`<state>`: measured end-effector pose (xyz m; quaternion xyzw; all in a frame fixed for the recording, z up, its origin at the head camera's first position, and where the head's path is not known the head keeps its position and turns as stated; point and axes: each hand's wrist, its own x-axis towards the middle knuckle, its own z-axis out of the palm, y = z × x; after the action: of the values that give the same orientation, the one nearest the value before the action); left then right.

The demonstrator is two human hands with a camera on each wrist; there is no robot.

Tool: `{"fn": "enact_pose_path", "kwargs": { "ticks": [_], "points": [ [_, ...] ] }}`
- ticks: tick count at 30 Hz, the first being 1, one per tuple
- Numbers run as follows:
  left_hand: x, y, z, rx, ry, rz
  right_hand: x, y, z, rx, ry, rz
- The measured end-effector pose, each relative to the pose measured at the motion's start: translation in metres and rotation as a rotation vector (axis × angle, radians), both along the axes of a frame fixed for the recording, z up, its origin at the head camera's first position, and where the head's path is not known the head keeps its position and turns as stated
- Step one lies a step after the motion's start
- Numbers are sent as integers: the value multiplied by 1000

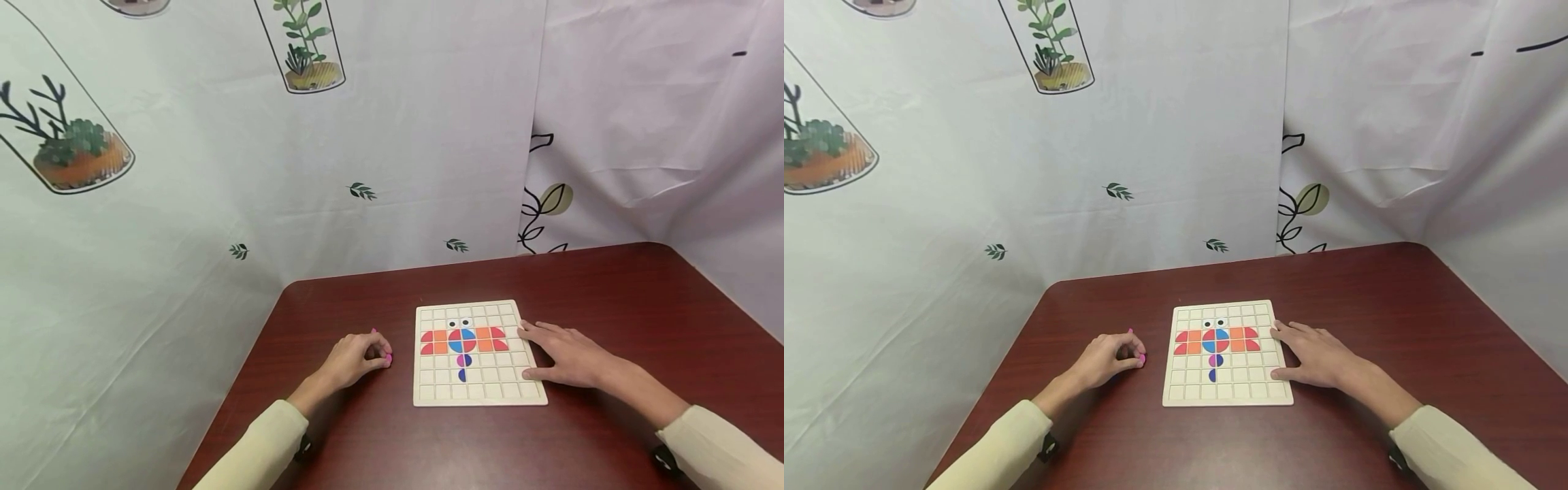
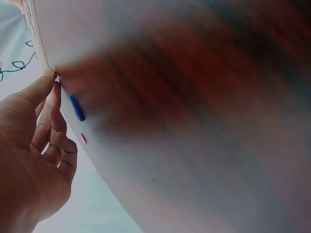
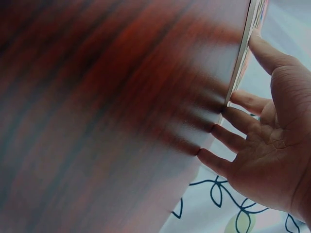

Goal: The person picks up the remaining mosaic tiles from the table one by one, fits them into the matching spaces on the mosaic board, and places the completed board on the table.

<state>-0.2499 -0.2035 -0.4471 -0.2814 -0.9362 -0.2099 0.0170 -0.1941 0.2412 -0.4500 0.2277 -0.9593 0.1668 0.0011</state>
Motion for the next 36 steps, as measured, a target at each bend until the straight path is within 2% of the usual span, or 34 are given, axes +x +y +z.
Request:
{"fn": "enact_pose_path", "kwargs": {
  "ticks": [21,36],
  "points": [
    [-1,2,7,53,-2,-1,0,0,3,-2,-8,3],
    [-4,15,13,64,6,-4,0,1,0,-1,-4,-3]
  ]
}}
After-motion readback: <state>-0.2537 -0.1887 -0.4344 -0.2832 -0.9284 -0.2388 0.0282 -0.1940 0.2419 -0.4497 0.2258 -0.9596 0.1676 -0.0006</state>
